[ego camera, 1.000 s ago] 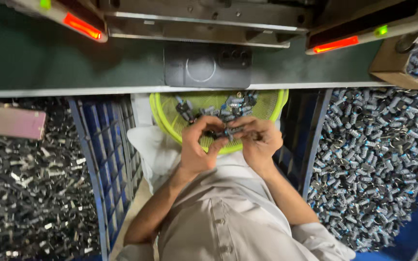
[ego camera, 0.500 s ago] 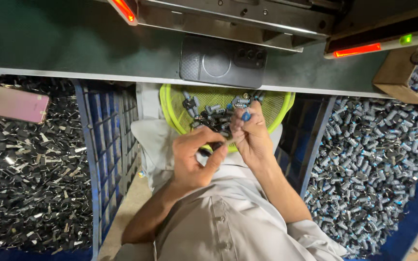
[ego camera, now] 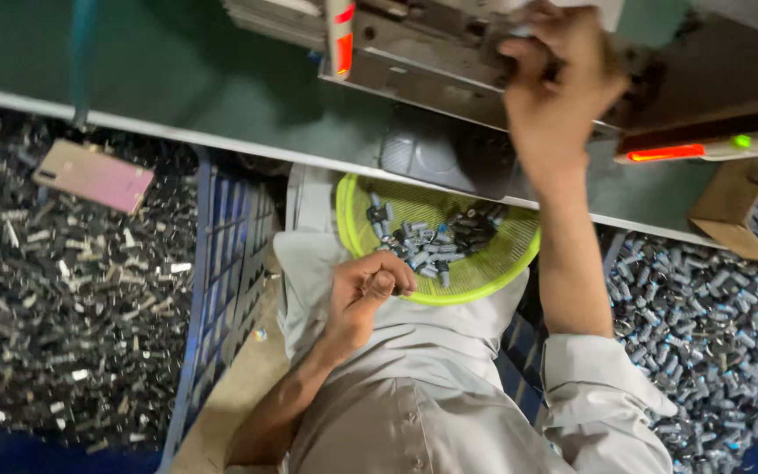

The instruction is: The person repeatedly picks small cylindrical components from a green basket, inserts them into a machine slot, and returns them to the basket. The person handles the components by hand without using tools.

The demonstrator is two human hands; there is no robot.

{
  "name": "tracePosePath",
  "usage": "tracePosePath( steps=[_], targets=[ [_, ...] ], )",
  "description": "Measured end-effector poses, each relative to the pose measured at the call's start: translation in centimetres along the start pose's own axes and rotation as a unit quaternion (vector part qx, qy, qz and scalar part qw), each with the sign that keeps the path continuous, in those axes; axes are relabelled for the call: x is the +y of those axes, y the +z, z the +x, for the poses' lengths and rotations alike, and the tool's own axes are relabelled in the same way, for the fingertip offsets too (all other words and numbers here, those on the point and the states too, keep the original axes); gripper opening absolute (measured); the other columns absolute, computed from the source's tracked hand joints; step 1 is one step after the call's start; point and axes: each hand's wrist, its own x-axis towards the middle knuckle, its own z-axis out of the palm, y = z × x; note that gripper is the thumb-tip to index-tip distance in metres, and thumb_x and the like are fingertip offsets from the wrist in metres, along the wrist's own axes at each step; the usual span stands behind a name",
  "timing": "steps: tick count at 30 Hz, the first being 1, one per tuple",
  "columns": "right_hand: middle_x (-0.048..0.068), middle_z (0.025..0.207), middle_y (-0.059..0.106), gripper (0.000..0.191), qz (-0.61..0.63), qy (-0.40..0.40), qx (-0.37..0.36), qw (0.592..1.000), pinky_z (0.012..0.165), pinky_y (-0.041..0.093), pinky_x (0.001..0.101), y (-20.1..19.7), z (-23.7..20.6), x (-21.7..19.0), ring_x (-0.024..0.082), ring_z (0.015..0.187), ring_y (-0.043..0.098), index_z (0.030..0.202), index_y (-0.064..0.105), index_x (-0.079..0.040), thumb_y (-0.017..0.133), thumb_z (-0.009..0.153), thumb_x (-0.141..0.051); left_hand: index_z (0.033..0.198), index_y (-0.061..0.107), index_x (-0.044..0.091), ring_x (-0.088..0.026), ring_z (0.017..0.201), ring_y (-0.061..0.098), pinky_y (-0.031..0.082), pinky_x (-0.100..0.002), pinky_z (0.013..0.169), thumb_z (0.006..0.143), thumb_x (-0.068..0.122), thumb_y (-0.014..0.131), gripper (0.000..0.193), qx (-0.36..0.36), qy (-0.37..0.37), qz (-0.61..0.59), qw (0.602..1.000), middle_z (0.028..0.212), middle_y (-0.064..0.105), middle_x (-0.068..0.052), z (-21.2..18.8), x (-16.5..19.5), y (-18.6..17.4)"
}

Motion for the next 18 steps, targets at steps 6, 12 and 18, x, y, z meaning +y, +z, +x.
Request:
tracePosePath(
  steps=[6, 12, 18],
  targets=[
    [0.016, 0.109, 0.073, 0.023, -0.141, -0.089, -0.089, 0.982, 0.092, 0.052, 0.0448, -4.1, 1.5, -5.5, 0.040, 0.108, 0.063, 0.098, 0.063, -0.003, 0.071, 0.084, 0.013, 0.096, 0.064, -0.001, -0.013, 0.083, 0.059, 0.049, -0.028, 0.075, 0.107, 0.042, 0.059, 0.045, 0.012, -0.004, -0.034, 0.999, 0.092, 0.065, -0.008, -0.2, 0.2, -0.9],
    [0.020, 0.117, 0.070, 0.054, 0.195, 0.118, -0.234, 0.945, 0.097, 0.051, 0.0473, -3.1, -10.7, -10.2, 0.037, 0.111, 0.068, 0.113, 0.065, -0.002, 0.061, 0.100, -0.054, 0.097, 0.063, 0.000, -0.014, 0.084, 0.059, 0.048, -0.028, 0.078, 0.104, 0.018, 0.068, 0.020, 0.021, 0.064, 0.007, 0.998, 0.092, 0.064, -0.007, 1.1, 1.8, -0.7],
    [0.015, 0.108, 0.073, 0.020, 0.213, 0.286, -0.056, 0.933, 0.088, 0.059, 0.0299, -0.2, -22.9, -10.1, 0.021, 0.093, 0.072, 0.099, 0.070, -0.001, 0.069, 0.091, 0.017, 0.099, 0.060, 0.000, -0.011, 0.081, 0.061, 0.050, -0.025, 0.072, 0.085, 0.003, 0.069, 0.017, 0.049, 0.061, 0.183, 0.980, 0.096, 0.062, -0.009, 2.8, 3.5, 0.4]
  ],
)
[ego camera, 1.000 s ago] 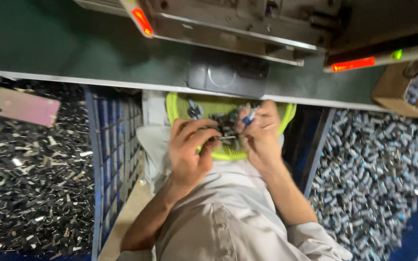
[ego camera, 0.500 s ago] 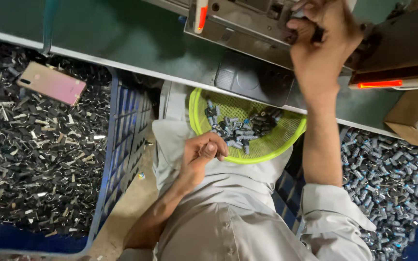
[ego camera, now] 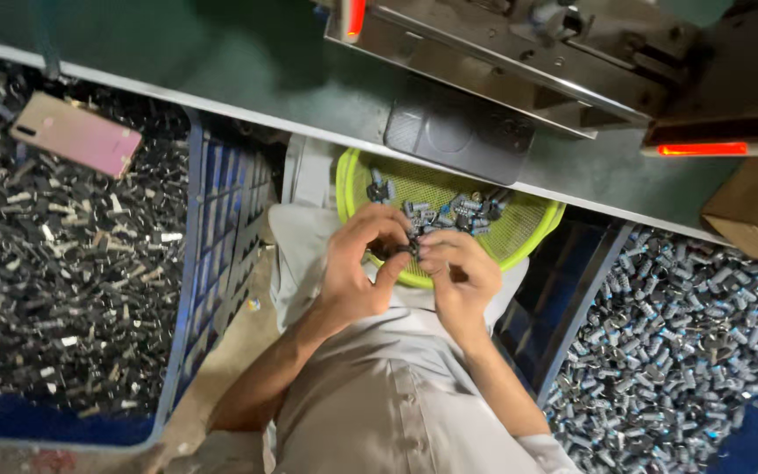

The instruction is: The person repeatedly picks small cylindrical components from a green basket, inserts them into a machine slot, and returns them to the basket. The person handles the components by hand without using tools.

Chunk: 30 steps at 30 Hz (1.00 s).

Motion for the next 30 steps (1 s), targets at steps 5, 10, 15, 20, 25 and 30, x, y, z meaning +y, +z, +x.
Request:
tracePosePath(
  steps=[5, 10, 15, 20, 25, 30],
  targets=[
    [0.019, 0.109, 0.071, 0.029, 0.172, 0.093, 0.045, 0.980, 0.088, 0.061, 0.0328, -1.0, 0.2, 0.2, 0.023, 0.102, 0.072, 0.110, 0.053, 0.002, 0.064, 0.089, 0.019, 0.096, 0.063, 0.001, -0.011, 0.072, 0.065, 0.052, -0.025, 0.067, 0.088, 0.002, 0.072, 0.012, -0.079, -0.022, 0.066, 0.994, 0.080, 0.066, -0.007, 1.0, 0.0, 0.7],
    [0.022, 0.108, 0.071, 0.038, 0.193, 0.051, 0.037, 0.979, 0.078, 0.060, 0.0333, -1.1, 1.5, 1.2, 0.023, 0.096, 0.069, 0.107, 0.043, -0.002, 0.066, 0.085, 0.019, 0.099, 0.065, 0.001, -0.011, 0.071, 0.069, 0.055, -0.024, 0.068, 0.089, 0.001, 0.074, 0.013, -0.066, 0.004, 0.082, 0.994, 0.080, 0.069, -0.007, 1.1, -0.2, 0.2],
    [0.016, 0.092, 0.067, 0.028, 0.444, 0.206, 0.121, 0.864, 0.066, 0.059, 0.0310, 0.2, 2.5, 1.5, 0.020, 0.076, 0.067, 0.105, 0.044, -0.004, 0.059, 0.091, 0.016, 0.102, 0.067, 0.001, -0.022, 0.071, 0.072, 0.060, -0.034, 0.065, 0.099, 0.035, 0.061, 0.035, -0.267, 0.045, -0.379, 0.885, 0.087, 0.073, -0.016, 1.2, 0.3, -3.5],
    [0.003, 0.082, 0.054, 0.036, 0.162, -0.030, 0.067, 0.984, 0.066, 0.063, 0.0320, -1.6, 8.5, -3.3, 0.019, 0.082, 0.071, 0.102, 0.040, -0.008, 0.064, 0.097, 0.018, 0.112, 0.070, -0.001, -0.017, 0.067, 0.072, 0.059, -0.030, 0.058, 0.096, 0.056, 0.063, 0.059, -0.206, -0.051, -0.453, 0.866, 0.088, 0.077, -0.017, 0.3, -0.6, -6.0],
    [0.018, 0.090, 0.070, 0.033, -0.272, -0.343, 0.119, 0.891, 0.068, 0.051, 0.0422, -4.9, 18.9, -5.1, 0.030, 0.075, 0.065, 0.102, 0.060, 0.001, 0.071, 0.074, 0.014, 0.106, 0.069, -0.002, -0.022, 0.089, 0.072, 0.059, -0.034, 0.083, 0.100, 0.035, 0.069, 0.038, -0.226, -0.068, -0.177, 0.956, 0.096, 0.073, -0.014, 1.0, 0.2, -3.9],
    [0.011, 0.096, 0.073, 0.028, -0.257, -0.290, 0.114, 0.915, 0.080, 0.053, 0.0446, -4.0, 23.0, -2.3, 0.034, 0.089, 0.070, 0.110, 0.060, -0.004, 0.063, 0.088, 0.013, 0.114, 0.070, 0.004, -0.022, 0.098, 0.069, 0.057, -0.031, 0.087, 0.103, 0.015, 0.062, 0.018, -0.057, 0.179, 0.171, 0.967, 0.116, 0.070, -0.014, 9.4, 4.8, 0.1]
  ],
)
